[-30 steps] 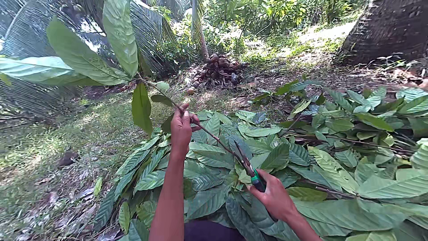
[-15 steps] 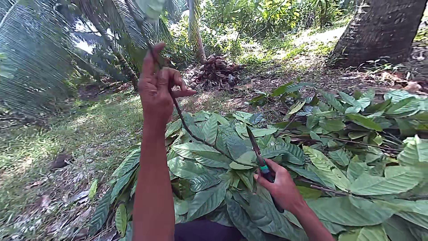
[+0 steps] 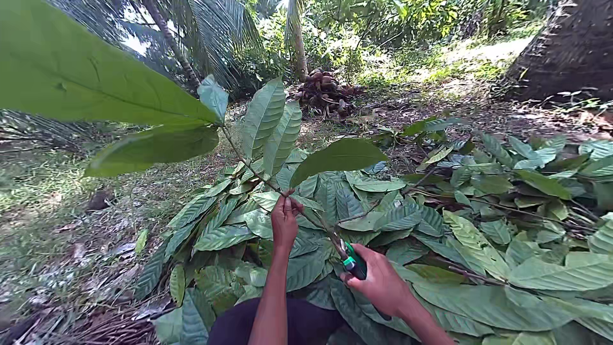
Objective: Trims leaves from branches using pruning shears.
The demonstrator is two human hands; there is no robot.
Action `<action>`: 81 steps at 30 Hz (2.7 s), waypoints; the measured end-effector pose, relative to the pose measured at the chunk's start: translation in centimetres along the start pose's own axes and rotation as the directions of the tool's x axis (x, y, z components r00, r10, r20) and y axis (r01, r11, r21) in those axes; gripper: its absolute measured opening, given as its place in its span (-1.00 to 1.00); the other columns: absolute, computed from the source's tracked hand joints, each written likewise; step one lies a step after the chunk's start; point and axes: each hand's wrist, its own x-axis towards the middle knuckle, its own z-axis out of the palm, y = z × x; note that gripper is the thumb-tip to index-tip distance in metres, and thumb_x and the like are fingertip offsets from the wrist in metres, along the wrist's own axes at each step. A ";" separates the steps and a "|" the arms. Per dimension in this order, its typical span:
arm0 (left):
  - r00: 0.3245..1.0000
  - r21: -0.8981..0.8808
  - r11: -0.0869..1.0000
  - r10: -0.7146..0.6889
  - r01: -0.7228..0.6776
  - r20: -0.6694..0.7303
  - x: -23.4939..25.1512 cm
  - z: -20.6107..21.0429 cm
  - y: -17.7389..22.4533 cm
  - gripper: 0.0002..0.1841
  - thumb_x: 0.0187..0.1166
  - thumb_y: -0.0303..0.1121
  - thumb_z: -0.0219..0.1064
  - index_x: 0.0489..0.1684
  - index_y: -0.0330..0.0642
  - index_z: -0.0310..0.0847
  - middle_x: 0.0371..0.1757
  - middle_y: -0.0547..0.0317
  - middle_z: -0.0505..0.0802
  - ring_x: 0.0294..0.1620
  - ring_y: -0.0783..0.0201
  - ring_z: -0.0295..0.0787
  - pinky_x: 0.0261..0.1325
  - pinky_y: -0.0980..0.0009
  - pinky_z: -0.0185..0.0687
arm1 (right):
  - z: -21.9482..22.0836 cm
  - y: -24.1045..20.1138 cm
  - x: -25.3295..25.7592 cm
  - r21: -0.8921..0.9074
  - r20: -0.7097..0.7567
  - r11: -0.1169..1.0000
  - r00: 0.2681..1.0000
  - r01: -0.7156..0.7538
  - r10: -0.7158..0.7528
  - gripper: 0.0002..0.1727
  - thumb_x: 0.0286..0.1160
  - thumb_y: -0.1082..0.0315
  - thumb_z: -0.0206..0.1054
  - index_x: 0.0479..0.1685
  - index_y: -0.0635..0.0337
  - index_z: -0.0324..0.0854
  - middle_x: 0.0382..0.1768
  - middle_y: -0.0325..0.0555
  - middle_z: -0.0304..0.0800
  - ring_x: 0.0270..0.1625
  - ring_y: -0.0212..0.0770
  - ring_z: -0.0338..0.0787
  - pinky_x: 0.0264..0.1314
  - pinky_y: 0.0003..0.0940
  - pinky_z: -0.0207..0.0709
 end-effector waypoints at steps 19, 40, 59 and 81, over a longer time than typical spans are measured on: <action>0.958 0.264 0.964 -0.100 0.027 0.269 -4.1 -1.1 -1.0 -0.56 0.75 -0.64 -0.07 0.59 -0.63 0.23 0.06 -0.17 0.85 -0.10 0.29 0.93 0.07 0.40 0.86 | 2.2 0.8 4.1 -0.094 0.186 0.993 0.979 -0.067 0.083 -0.37 0.34 -0.05 0.49 0.30 0.19 0.61 -0.03 0.06 0.77 0.06 0.01 0.76 0.20 0.08 0.56; 0.925 0.373 0.928 -0.120 -0.024 0.360 -4.1 -1.7 -0.6 -0.62 0.75 -0.64 -0.05 0.45 -0.62 0.43 0.25 -0.26 0.76 0.02 0.29 0.89 0.14 0.42 0.82 | 1.0 1.7 4.0 -0.064 0.104 0.991 0.989 0.114 -0.107 -0.44 0.20 -0.04 0.48 0.15 0.12 0.69 -0.21 -0.11 0.79 -0.15 -0.17 0.77 -0.03 -0.06 0.61; 0.905 0.405 0.895 -0.003 -0.188 0.425 -4.4 -1.7 -1.2 -0.53 0.55 -0.69 -0.04 0.46 -0.58 0.45 0.00 -0.04 0.87 0.04 0.29 0.83 0.32 0.35 0.66 | 1.0 -0.5 4.2 -0.067 0.109 0.981 0.979 0.180 -0.173 -0.48 0.18 -0.06 0.45 0.06 0.09 0.72 -0.26 -0.17 0.77 -0.19 -0.21 0.75 -0.09 -0.09 0.58; 0.922 0.464 0.870 -0.031 -0.166 0.387 -5.6 -1.0 0.4 -0.41 0.43 -0.68 0.22 0.57 -0.59 0.38 0.22 -0.27 0.81 0.24 0.16 0.77 0.46 0.30 0.52 | 0.1 -5.1 4.0 -0.070 0.095 0.971 0.971 0.228 -0.221 -0.42 0.18 -0.06 0.48 0.16 0.08 0.68 -0.17 -0.16 0.78 -0.09 -0.19 0.76 0.01 -0.06 0.58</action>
